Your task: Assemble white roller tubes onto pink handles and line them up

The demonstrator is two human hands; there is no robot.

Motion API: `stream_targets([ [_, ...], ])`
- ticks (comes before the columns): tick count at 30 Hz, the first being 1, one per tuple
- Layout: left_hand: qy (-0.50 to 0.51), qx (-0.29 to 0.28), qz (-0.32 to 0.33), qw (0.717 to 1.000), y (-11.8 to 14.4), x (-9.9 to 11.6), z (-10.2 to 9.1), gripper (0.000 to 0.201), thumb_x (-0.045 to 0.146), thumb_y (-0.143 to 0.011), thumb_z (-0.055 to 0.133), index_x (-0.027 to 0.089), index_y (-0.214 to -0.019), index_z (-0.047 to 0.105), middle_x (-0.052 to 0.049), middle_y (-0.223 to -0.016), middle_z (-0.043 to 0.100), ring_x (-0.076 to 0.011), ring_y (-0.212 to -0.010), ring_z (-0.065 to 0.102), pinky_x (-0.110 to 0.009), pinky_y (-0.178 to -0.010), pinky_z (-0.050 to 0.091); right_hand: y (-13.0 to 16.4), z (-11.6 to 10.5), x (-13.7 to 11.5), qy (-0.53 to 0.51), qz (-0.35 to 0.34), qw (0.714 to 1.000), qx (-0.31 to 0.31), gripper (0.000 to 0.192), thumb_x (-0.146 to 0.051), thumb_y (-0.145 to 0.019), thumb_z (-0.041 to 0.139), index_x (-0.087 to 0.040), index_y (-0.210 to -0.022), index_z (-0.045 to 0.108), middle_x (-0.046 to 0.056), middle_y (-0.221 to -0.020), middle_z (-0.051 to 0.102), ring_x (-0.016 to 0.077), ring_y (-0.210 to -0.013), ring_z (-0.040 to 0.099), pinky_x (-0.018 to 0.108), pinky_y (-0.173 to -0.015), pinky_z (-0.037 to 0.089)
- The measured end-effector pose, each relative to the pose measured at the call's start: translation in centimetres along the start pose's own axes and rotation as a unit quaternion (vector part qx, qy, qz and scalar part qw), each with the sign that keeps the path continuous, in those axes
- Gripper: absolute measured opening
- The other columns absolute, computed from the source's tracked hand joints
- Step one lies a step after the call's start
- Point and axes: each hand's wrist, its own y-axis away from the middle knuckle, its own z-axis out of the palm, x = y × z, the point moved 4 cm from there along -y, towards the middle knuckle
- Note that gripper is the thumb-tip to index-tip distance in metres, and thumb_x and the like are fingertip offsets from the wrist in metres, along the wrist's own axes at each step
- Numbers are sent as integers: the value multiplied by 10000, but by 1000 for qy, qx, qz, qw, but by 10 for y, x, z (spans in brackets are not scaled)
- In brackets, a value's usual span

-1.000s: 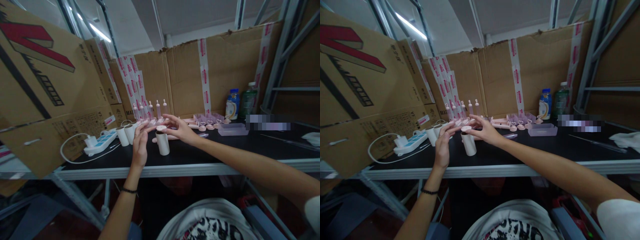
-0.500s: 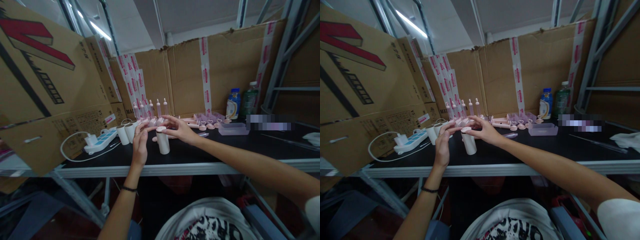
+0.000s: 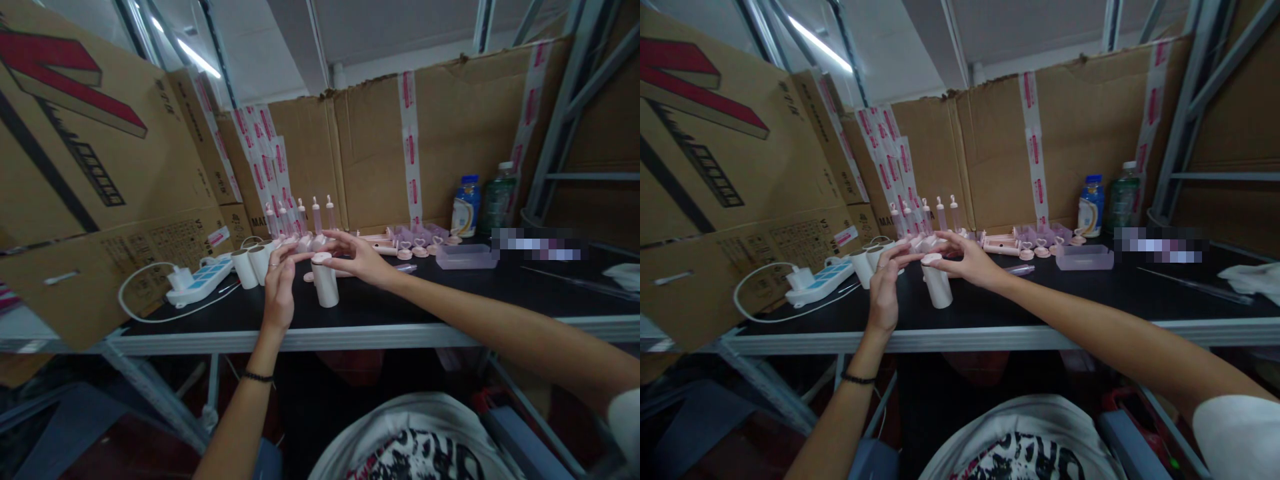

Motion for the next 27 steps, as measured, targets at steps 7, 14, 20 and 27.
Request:
stream_targets([
  [7,-6,-2,-2,1000,0,-1,-1,485,480,-1056,365,244,-1122,784,-93,-1358,595,-268,-1355,509,-446,-1184,371,2,1,-2,-14,10,1000,-6,702,-409,-810,814,-200,-1425,546,96,-1196,743,232,-1104,693,458,-1089,487],
  [14,-3,0,-6,1000,0,0,0,490,482,-1055,362,242,-1113,785,-97,-1347,597,-273,-1356,511,-449,-1184,375,2,2,-1,-18,9,1000,-4,693,-399,-813,813,-202,-1422,547,89,-1180,747,222,-1069,698,436,-1058,512],
  [20,-2,-4,-8,1000,0,-1,0,494,491,-1052,362,242,-1121,783,-97,-1353,597,-277,-1371,501,-456,-1188,373,2,2,1,-19,12,1000,-2,690,-404,-810,817,-201,-1413,549,87,-1183,746,222,-1069,699,435,-1056,515],
  [27,-1,-6,-7,1000,0,0,0,487,482,-1055,361,244,-1117,782,-98,-1364,596,-280,-1374,497,-467,-1182,376,1,2,2,-23,9,1000,-5,694,-394,-811,818,-199,-1417,544,90,-1188,743,220,-1078,697,433,-1068,506],
])
